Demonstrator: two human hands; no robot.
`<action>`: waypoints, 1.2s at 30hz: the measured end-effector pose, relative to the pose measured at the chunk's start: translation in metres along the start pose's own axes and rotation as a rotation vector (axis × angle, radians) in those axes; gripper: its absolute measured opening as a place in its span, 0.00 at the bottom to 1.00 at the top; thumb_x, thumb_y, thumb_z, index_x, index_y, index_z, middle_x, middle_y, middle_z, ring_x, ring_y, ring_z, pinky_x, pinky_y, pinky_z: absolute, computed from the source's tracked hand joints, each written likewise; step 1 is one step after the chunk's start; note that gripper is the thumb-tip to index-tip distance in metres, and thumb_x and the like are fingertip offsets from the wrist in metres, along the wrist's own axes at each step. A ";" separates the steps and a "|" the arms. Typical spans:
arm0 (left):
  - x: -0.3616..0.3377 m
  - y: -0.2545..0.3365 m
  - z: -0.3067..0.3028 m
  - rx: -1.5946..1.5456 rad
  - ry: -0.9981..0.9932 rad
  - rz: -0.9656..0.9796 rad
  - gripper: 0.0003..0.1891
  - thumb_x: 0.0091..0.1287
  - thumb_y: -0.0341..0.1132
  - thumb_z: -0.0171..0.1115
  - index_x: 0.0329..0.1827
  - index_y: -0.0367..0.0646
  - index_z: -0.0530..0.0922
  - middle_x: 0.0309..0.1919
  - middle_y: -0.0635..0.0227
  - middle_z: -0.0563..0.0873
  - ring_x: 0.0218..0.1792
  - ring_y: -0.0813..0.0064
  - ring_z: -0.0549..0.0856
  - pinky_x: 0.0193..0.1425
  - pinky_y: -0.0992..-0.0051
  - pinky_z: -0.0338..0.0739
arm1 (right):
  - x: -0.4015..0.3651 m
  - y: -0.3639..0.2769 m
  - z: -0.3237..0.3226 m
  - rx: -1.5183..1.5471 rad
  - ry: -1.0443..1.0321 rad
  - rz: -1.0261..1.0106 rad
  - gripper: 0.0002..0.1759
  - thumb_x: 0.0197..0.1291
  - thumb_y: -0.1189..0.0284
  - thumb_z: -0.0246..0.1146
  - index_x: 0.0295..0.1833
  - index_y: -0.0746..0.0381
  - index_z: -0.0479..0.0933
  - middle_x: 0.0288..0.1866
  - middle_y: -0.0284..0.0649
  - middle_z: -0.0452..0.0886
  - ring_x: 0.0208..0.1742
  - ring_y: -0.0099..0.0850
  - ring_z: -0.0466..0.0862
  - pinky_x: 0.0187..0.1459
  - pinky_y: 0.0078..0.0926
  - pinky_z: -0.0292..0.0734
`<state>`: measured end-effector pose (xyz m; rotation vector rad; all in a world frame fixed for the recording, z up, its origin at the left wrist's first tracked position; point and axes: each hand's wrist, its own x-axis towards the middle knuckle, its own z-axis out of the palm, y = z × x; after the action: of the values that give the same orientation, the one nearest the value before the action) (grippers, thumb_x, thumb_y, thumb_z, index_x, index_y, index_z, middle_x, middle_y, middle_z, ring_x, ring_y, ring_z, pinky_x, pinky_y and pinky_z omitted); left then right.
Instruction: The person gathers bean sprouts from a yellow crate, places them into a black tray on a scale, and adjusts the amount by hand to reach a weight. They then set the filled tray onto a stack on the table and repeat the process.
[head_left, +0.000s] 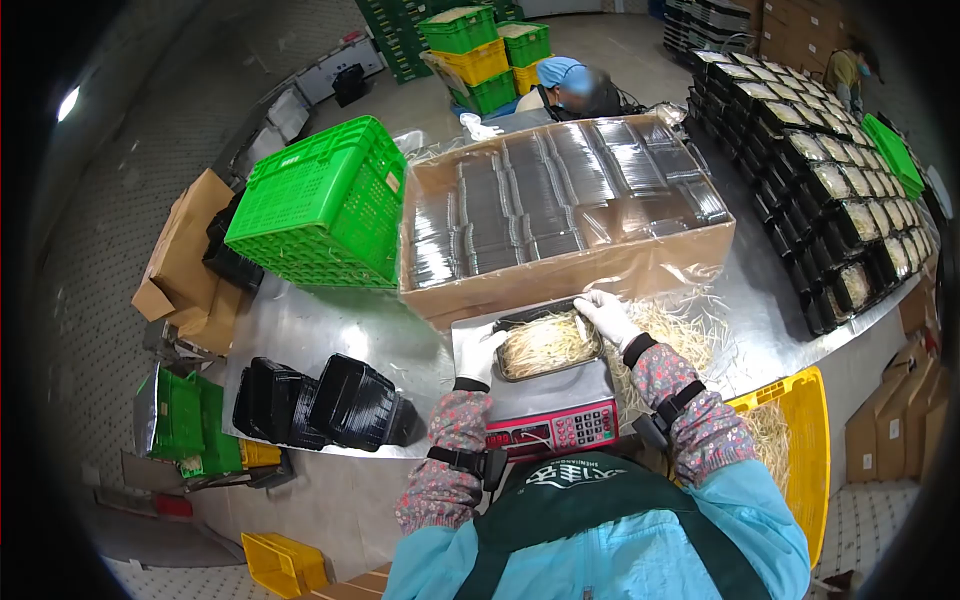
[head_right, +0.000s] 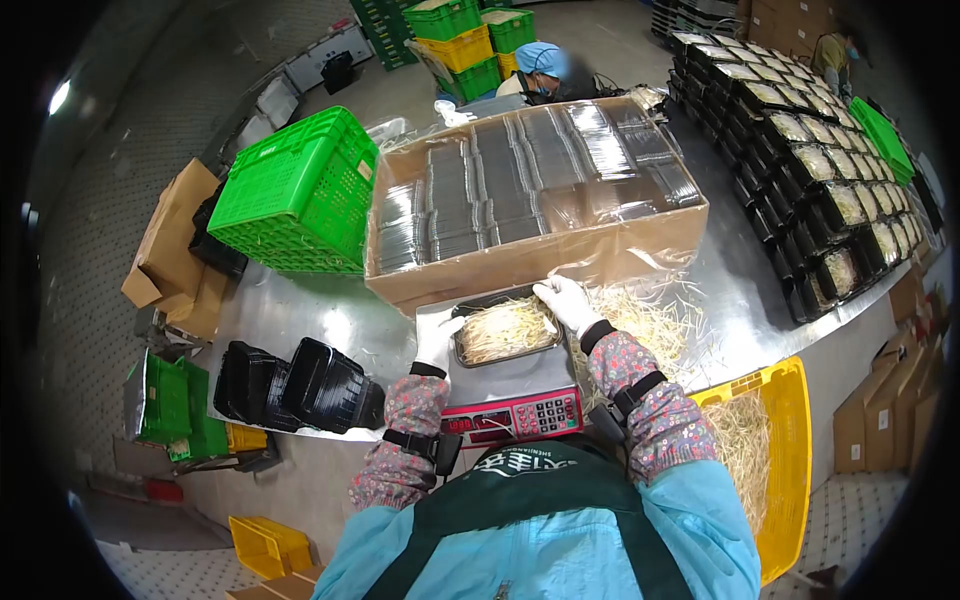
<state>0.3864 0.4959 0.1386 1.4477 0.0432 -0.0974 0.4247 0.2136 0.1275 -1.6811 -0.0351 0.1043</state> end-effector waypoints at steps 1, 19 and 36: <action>0.004 -0.008 -0.003 -0.087 0.008 -0.020 0.15 0.64 0.26 0.65 0.53 0.33 0.82 0.43 0.66 0.88 0.43 0.78 0.84 0.51 0.78 0.77 | 0.005 0.007 -0.001 -0.007 -0.010 -0.004 0.12 0.66 0.67 0.64 0.41 0.66 0.80 0.35 0.32 0.83 0.36 0.20 0.78 0.44 0.23 0.74; -0.083 -0.001 0.027 -0.531 0.078 -0.287 0.09 0.63 0.21 0.63 0.42 0.41 0.73 0.40 0.61 0.81 0.42 0.59 0.86 0.49 0.55 0.86 | -0.095 -0.032 -0.016 0.543 -0.074 0.385 0.18 0.61 0.78 0.67 0.39 0.56 0.61 0.25 0.40 0.79 0.19 0.33 0.84 0.14 0.27 0.79; -0.038 0.085 0.211 -0.306 -0.653 -0.179 0.28 0.73 0.35 0.58 0.72 0.35 0.62 0.64 0.53 0.73 0.57 0.61 0.80 0.60 0.60 0.79 | -0.234 -0.066 -0.251 -0.109 0.511 0.045 0.18 0.65 0.65 0.63 0.52 0.67 0.82 0.43 0.40 0.86 0.47 0.26 0.81 0.51 0.27 0.76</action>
<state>0.3504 0.2979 0.2521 1.0495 -0.3343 -0.6765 0.2167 -0.0469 0.2319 -1.7736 0.3863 -0.2994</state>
